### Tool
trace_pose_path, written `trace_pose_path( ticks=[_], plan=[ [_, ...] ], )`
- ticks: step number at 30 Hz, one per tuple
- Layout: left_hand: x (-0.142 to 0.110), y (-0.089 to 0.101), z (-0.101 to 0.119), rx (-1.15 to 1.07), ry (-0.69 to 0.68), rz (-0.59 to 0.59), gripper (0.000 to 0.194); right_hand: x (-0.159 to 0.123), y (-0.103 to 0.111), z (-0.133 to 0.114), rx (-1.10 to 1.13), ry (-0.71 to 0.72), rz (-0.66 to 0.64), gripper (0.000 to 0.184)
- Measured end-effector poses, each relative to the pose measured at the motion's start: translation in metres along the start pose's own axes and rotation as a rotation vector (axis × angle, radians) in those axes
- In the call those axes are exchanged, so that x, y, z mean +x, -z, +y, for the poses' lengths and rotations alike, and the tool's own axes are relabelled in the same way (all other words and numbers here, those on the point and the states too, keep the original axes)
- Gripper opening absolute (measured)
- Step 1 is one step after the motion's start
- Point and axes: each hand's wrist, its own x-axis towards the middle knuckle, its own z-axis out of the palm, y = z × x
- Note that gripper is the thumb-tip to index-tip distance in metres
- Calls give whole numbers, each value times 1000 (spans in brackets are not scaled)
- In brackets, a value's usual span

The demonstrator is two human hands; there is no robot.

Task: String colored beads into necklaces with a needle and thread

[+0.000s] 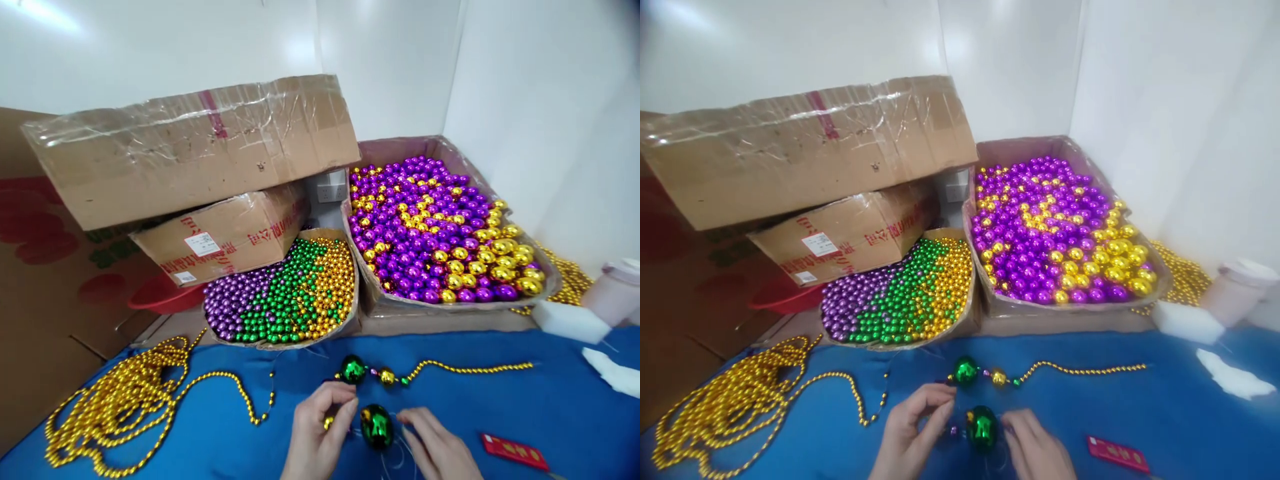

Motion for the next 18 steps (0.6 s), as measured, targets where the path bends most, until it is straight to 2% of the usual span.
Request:
trace_pose_path(
  ticks=[2,3,6,8,10,12,14,15,17,18],
  plan=[
    [7,-1,26,102,-171,-59,8,11,15,-17,43,78,67,28],
    [10,-2,39,116,-215,-59,9,17,20,-25,63,125,86,33],
    [16,-9,66,31,-168,36,7,29,26,-42,141,201,49,28],
    [13,-16,64,-74,-93,132,6,32,28,-44,207,169,-2,26],
    [5,-26,44,-146,-43,182,14,32,35,-46,286,79,-26,29],
    [-4,-39,10,-88,-57,128,40,32,46,-52,380,-25,-35,31],
    [-10,-56,-26,134,-202,-104,64,33,61,-64,462,-96,-30,34],
    [-12,-64,-42,274,-246,-203,67,32,69,-70,490,-111,-31,34],
    [-13,-75,-63,538,-339,-373,55,29,87,-76,524,-135,-35,34],
    [-12,-76,-69,630,-368,-430,49,26,98,-73,514,-160,17,33]
  ],
)
